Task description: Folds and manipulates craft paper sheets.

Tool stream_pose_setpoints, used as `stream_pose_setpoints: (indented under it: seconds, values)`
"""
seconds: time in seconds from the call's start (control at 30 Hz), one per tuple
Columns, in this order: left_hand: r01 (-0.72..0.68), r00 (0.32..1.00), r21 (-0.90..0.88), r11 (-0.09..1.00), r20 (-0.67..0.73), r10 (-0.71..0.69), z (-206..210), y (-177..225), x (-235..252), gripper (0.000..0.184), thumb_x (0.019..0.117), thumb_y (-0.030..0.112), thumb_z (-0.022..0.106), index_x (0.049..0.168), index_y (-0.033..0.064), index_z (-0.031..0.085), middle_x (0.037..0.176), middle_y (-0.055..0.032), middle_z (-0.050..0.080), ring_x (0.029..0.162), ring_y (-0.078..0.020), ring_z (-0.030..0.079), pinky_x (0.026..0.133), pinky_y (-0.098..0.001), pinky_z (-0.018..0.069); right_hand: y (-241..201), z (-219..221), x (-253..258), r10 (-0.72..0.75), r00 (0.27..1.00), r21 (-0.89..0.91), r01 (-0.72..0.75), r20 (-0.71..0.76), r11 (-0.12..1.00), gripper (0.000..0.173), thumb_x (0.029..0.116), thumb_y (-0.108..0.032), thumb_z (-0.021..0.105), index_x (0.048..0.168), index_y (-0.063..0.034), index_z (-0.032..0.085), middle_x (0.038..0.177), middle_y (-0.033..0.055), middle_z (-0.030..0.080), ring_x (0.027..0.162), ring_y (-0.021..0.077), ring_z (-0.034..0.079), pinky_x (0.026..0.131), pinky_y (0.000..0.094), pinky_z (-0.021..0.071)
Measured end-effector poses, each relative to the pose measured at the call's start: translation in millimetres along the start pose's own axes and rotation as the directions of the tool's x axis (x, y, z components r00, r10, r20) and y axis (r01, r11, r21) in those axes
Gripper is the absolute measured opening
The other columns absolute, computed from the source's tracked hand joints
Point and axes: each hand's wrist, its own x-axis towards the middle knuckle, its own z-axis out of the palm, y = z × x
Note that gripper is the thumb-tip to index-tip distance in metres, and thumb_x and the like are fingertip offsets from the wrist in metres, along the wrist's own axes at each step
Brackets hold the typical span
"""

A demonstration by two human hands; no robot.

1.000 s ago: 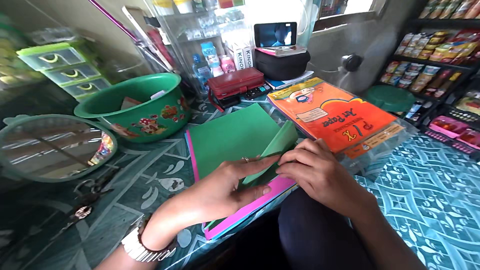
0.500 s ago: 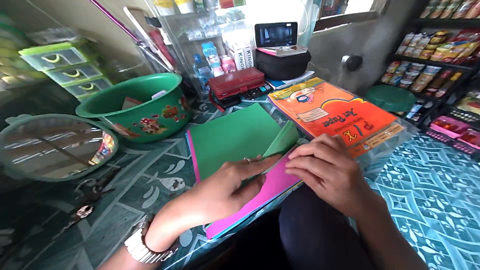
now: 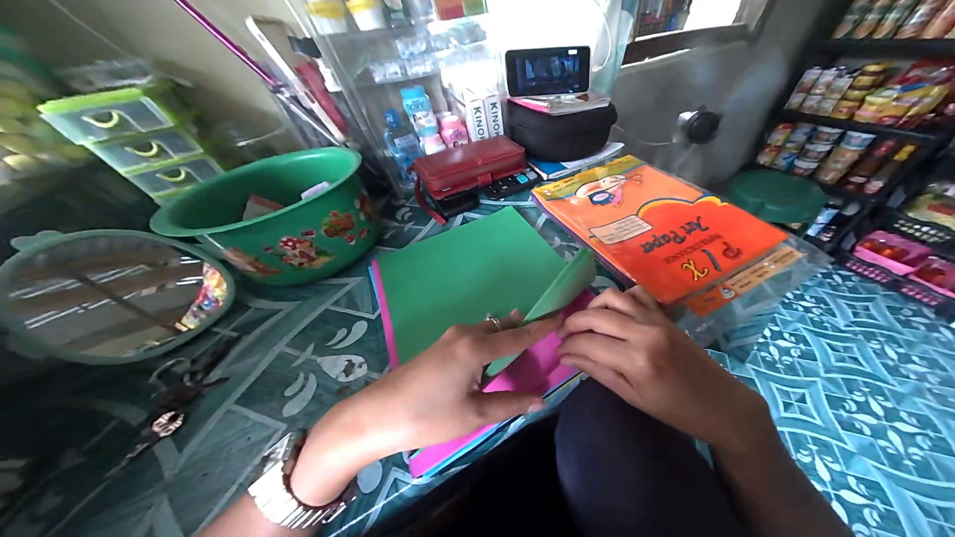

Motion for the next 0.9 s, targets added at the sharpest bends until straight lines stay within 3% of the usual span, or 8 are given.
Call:
stream_pose_setpoints:
  seconds: [0.1,0.23,0.3,0.47,0.57,0.7,0.8,0.9]
  values:
    - [0.020,1.000,-0.009,1.000,0.018,-0.020,-2,-1,0,0.060,0.0944,0.036,0.069,0.148,0.0151,0.056,0.138,-0.0003,0.065,0.128,-0.0042,0.059,0.110,-0.0271,0.0465,1,1,0,-0.007,1.000,0.001,0.007,-0.014,1.000,0.024,0.1044,-0.027,0.057,0.099,-0.0136,0.077,0.104,-0.0011,0.073,0.100,0.0156,0.063,0.087,0.0340,0.0444]
    - [0.043,0.999,-0.072,0.997,0.037,-0.040,-5,-1,0,0.055,0.0979,0.036,0.065,0.149,0.0185,0.055,0.136,0.0004,0.066,0.118,0.0011,0.061,0.096,-0.0182,0.0520,0,-2,-1,-0.023,0.999,0.017,0.023,0.039,1.000,0.025,0.1050,-0.028,0.056,0.107,-0.0164,0.077,0.110,-0.0024,0.073,0.102,0.0165,0.062,0.088,0.0362,0.0436]
    - [0.042,0.999,-0.087,0.995,0.031,-0.039,-5,-2,0,0.056,0.0977,0.037,0.066,0.149,0.0183,0.055,0.136,0.0006,0.066,0.117,0.0014,0.062,0.094,-0.0174,0.0532,0,0,-1,-0.029,0.999,0.007,0.029,0.014,1.000,0.022,0.1045,-0.021,0.056,0.101,-0.0161,0.078,0.105,-0.0025,0.073,0.100,0.0161,0.062,0.087,0.0360,0.0429]
    - [0.022,1.000,-0.091,0.996,0.015,-0.021,-4,-3,-1,0.057,0.0975,0.040,0.066,0.147,0.0130,0.057,0.137,0.0003,0.066,0.125,-0.0002,0.059,0.106,-0.0211,0.0485,0,4,3,-0.034,0.996,-0.038,0.031,-0.081,0.999,0.020,0.1023,-0.023,0.061,0.095,-0.0160,0.079,0.096,-0.0028,0.073,0.094,0.0148,0.061,0.084,0.0346,0.0409]
    - [0.046,0.999,-0.107,0.993,0.020,-0.044,-5,-1,0,0.056,0.0969,0.040,0.067,0.147,0.0176,0.057,0.135,0.0011,0.066,0.117,0.0024,0.062,0.094,-0.0161,0.0529,1,6,4,-0.037,0.993,-0.025,0.034,-0.111,0.999,0.020,0.1001,-0.026,0.065,0.092,-0.0153,0.079,0.093,-0.0026,0.073,0.092,0.0147,0.061,0.084,0.0346,0.0406]
    - [0.047,0.998,-0.090,0.995,0.033,-0.045,-6,-2,-1,0.054,0.0986,0.040,0.064,0.148,0.0181,0.057,0.137,0.0015,0.065,0.119,0.0022,0.061,0.097,-0.0172,0.0515,2,8,5,-0.029,0.990,-0.017,0.027,-0.141,0.999,0.019,0.0984,-0.027,0.067,0.089,-0.0154,0.079,0.091,-0.0030,0.073,0.092,0.0131,0.062,0.084,0.0338,0.0404]
    - [0.045,0.999,-0.091,0.995,0.020,-0.043,-6,-2,0,0.050,0.1002,0.035,0.062,0.147,0.0182,0.058,0.136,0.0017,0.066,0.121,0.0020,0.060,0.100,-0.0183,0.0504,2,7,5,-0.008,0.986,-0.021,0.005,-0.168,1.000,0.018,0.0960,-0.030,0.070,0.092,-0.0153,0.079,0.096,-0.0032,0.074,0.095,0.0140,0.062,0.086,0.0345,0.0415]
    - [0.047,0.999,-0.120,0.992,0.030,-0.044,-8,-2,0,0.049,0.1013,0.033,0.061,0.149,0.0199,0.056,0.139,0.0046,0.064,0.123,0.0030,0.059,0.101,-0.0186,0.0505,3,2,5,0.014,0.988,-0.018,-0.017,-0.154,1.000,0.025,0.0951,-0.038,0.069,0.103,-0.0162,0.079,0.107,-0.0028,0.074,0.101,0.0160,0.061,0.087,0.0364,0.0417]
